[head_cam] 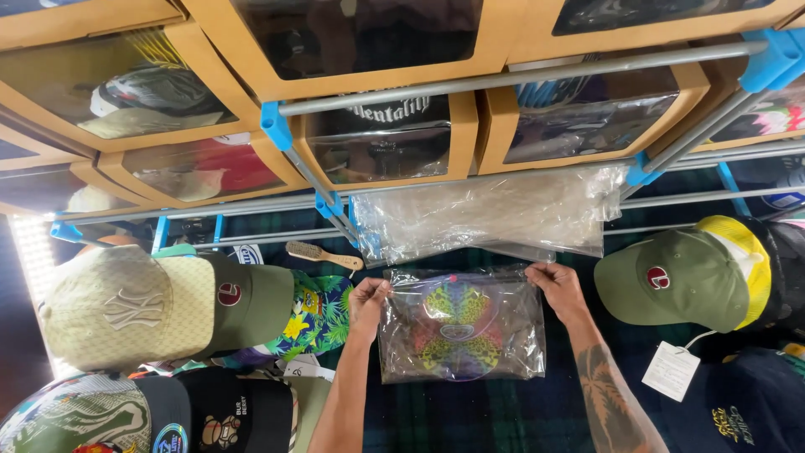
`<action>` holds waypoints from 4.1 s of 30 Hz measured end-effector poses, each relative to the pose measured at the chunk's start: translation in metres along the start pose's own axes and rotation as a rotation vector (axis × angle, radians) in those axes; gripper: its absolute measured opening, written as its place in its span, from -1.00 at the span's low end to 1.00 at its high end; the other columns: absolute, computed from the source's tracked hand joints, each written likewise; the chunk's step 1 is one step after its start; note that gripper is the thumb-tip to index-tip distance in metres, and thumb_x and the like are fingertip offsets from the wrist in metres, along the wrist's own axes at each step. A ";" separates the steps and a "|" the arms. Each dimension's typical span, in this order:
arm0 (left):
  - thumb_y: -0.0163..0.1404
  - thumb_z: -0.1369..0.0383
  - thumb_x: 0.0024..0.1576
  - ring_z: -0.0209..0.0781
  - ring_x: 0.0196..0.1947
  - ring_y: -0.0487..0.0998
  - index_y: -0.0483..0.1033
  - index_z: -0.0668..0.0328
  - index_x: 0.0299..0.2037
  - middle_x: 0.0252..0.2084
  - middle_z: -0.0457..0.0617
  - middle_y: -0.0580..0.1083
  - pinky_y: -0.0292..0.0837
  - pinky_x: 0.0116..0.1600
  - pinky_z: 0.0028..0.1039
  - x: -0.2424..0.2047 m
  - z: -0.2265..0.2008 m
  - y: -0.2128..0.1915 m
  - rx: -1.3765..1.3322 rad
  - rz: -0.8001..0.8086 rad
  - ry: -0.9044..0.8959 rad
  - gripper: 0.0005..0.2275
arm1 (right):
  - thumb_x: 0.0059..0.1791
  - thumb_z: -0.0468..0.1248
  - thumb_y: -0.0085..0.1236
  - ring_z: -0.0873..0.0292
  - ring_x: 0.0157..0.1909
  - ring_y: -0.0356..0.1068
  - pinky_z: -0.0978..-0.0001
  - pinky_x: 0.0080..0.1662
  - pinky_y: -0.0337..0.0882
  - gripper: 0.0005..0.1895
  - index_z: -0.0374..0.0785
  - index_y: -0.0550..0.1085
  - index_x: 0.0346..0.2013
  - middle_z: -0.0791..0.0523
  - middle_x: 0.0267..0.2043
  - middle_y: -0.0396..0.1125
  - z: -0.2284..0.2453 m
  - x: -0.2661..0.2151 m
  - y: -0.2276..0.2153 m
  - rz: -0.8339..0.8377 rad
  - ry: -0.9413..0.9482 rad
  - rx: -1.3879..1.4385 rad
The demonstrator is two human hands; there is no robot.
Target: The person places caps into individual plastic bags and seals them by hand. They then move the bagged items to a separate stack.
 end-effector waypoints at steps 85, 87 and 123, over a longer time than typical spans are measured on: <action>-0.28 0.11 0.36 0.18 0.40 0.28 0.38 0.20 0.35 0.38 0.14 0.36 0.19 0.31 -0.02 -0.029 -0.004 0.090 1.026 0.317 0.820 -0.53 | 0.18 0.07 -0.29 -0.10 0.42 0.21 -0.08 0.30 0.25 -0.45 -0.13 0.44 0.29 0.05 0.33 0.35 0.011 -0.023 0.092 0.355 -0.654 -0.814; -0.38 0.09 0.39 0.11 0.45 0.20 0.31 0.16 0.40 0.45 0.08 0.28 0.06 0.39 -0.02 -0.026 0.010 0.085 1.131 0.294 0.745 -0.51 | 0.18 0.07 -0.26 0.04 0.45 0.18 0.04 0.36 0.20 -0.46 -0.06 0.39 0.35 0.14 0.37 0.31 -0.013 -0.027 0.090 0.287 -0.641 -0.895; 0.24 0.56 0.08 -0.20 -0.48 0.40 0.48 0.31 0.18 -0.22 0.19 0.53 0.28 -0.43 -0.46 -0.142 0.055 -0.021 0.065 -0.016 -0.563 -0.57 | -0.02 -0.34 0.31 0.08 -0.41 0.36 0.28 -0.24 0.40 -0.79 -0.48 0.60 -0.20 -0.07 -0.41 0.44 -0.041 -0.172 -0.013 0.028 0.672 0.098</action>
Point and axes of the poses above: each hand's wrist, its own x-axis towards the middle knuckle, its own y-axis out of the palm, z = x × y, the point moved 2 cm from there along x, towards the middle knuckle
